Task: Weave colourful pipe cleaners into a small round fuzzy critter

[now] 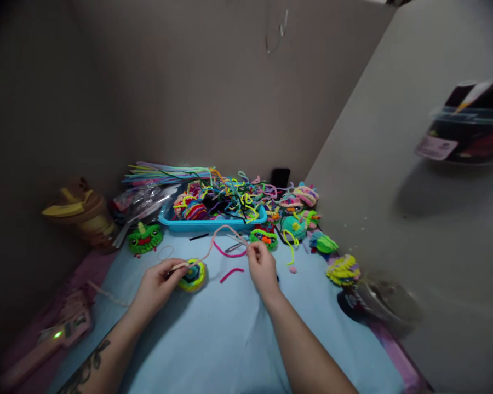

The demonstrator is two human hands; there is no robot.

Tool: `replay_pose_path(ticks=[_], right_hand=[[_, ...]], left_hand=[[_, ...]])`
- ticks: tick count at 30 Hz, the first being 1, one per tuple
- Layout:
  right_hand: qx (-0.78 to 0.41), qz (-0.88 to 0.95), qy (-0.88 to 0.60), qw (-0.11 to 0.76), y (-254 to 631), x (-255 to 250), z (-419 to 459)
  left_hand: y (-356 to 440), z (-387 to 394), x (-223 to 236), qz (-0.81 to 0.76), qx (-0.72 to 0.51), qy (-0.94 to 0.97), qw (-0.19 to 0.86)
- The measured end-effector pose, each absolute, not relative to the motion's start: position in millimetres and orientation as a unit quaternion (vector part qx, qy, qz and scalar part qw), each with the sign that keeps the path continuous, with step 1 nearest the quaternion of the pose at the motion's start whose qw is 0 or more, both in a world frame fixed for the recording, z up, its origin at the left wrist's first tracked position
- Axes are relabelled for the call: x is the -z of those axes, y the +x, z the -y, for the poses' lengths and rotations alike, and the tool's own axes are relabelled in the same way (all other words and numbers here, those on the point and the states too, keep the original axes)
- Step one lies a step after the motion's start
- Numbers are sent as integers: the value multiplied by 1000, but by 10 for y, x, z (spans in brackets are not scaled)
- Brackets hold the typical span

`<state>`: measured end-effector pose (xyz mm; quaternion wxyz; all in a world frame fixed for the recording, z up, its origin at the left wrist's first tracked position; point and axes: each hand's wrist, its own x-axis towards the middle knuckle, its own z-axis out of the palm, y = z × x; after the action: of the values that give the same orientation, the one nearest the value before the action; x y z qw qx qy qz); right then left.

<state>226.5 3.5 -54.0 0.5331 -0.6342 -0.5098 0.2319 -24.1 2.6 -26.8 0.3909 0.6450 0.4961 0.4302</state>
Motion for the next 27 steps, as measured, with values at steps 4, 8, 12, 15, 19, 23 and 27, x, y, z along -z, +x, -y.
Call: replay_pose_path(ticks=[4,8,12,15,19,23,27], right_hand=[[-236,514,-637,525,2253,574,-37],[-239,519,-635,521,2243,613,-50],[-197,555,-650,481,2226,611,-45],[-27,613,-643,458,2120,550,30],[35,738,-519,430,1821,441,227],[-17,796,-458,395,1601,408,361],[-37,778,-461,426,1588,442,375]], left_hand=[[-232,-17,263,-515,-428,633,388],[-244,-29,323,-518,-434,619,400],[-265,-41,355,-525,-452,628,354],[-245,1,331,-532,-466,659,255],[-158,130,322,-466,-444,742,187],[-94,220,364,-396,-417,802,161],[-85,226,375,-382,-418,804,180]])
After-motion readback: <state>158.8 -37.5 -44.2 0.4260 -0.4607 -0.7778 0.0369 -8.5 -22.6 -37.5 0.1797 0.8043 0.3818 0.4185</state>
